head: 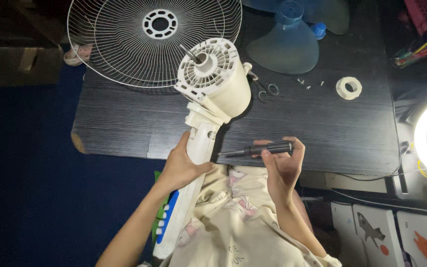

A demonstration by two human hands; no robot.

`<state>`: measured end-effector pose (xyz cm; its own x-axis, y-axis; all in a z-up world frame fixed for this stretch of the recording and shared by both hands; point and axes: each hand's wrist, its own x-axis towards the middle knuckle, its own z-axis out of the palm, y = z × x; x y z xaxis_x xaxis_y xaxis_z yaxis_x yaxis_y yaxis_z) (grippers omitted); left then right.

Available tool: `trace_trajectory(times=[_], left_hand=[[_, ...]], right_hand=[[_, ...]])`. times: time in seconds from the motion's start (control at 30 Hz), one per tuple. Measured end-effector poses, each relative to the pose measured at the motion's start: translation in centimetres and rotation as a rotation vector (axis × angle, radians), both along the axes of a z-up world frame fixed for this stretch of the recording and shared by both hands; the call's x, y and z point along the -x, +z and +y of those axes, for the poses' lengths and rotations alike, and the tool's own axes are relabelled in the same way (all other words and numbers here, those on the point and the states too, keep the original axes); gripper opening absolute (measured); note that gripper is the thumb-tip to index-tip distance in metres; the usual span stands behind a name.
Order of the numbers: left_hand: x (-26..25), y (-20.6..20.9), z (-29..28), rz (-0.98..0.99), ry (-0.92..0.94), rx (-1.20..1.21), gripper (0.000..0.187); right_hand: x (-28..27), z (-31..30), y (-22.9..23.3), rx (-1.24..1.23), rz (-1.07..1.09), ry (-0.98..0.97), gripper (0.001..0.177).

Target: The person disassembles a portable electric fan by removing screws from the motor housing and handle using a screwdriver. They separate the motor unit from the handle and place the removed screws on the table.

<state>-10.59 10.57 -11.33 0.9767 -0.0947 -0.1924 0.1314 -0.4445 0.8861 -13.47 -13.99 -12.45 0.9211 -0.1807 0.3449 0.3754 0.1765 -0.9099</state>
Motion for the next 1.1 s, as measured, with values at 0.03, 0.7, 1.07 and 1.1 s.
trace_trajectory(times=[0.03, 0.7, 1.07, 1.1], left_hand=[[0.0, -0.4, 0.0, -0.026, -0.003, 0.017, 0.110], [-1.5, -5.6, -2.3, 0.300, -0.205, 0.634, 0.067], [-0.9, -3.2, -1.8, 0.330, -0.165, 0.656, 0.067], [-1.0, -3.2, -1.9, 0.334, -0.162, 0.649, 0.064]], right_hand=[[0.0, -0.1, -0.1, 0.010, -0.005, -0.011, 0.046], [1.4, -0.6, 0.7, 0.267, -0.330, -0.110, 0.049], [-0.2, -2.8, 1.6, 0.592, -0.217, -0.555, 0.041], [-0.6, -3.6, 1.7, 0.622, -0.188, -0.614, 0.039]])
